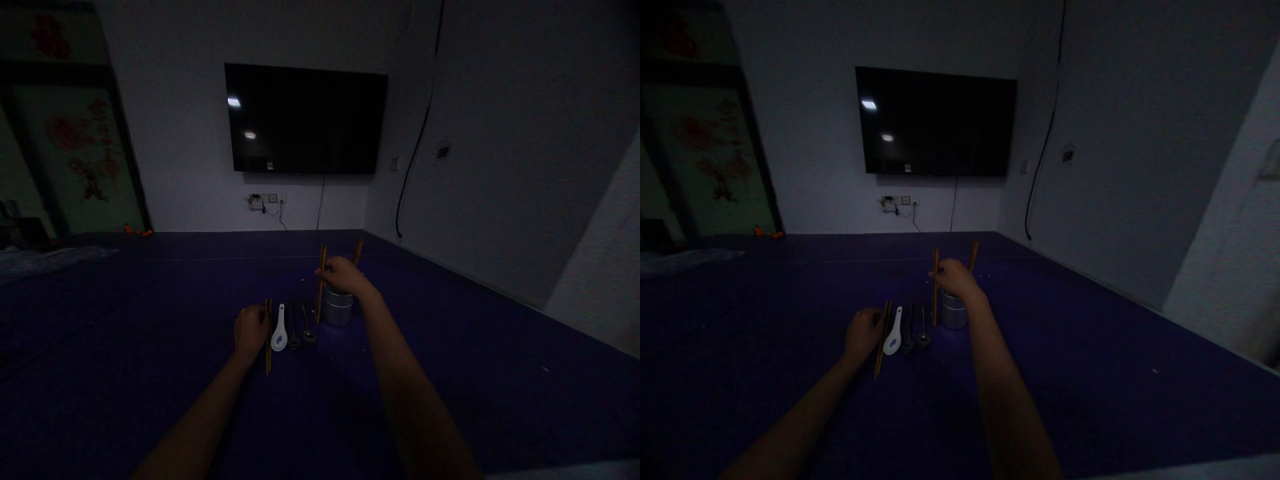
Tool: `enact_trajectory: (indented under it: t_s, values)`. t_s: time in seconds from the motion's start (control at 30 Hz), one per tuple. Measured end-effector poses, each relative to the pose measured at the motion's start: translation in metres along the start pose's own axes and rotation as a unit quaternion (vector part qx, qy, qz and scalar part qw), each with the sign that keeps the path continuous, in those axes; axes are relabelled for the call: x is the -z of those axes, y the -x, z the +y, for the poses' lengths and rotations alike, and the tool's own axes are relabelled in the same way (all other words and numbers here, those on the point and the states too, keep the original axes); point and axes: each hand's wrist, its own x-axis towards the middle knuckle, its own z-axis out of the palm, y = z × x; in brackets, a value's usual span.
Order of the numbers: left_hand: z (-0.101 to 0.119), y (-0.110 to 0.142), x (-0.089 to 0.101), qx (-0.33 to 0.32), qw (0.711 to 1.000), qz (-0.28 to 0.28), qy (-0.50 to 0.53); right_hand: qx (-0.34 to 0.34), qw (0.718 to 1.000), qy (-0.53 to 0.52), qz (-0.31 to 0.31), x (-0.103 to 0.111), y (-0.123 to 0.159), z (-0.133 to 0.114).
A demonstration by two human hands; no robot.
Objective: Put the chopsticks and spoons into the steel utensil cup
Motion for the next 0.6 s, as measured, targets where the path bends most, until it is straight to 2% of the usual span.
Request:
enact_trajectory:
  t_s: [0.17,0.43,0.6]
  values:
    - [0.000,-0.001,0.000,0.008,1.000,-0.020,-0.002,-0.008,1.000,-0.018,0.021,0.001,0.002,-0.001]
    - [-0.002,-0.001,-0.004,0.000,0.999,-0.047,-0.016,-0.002,0.994,-0.039,0.100,0.001,0.002,0.001]
    - [-0.002,-0.001,-0.005,0.004,0.998,-0.063,-0.023,0.010,0.976,-0.073,0.206,0.014,0.006,-0.002]
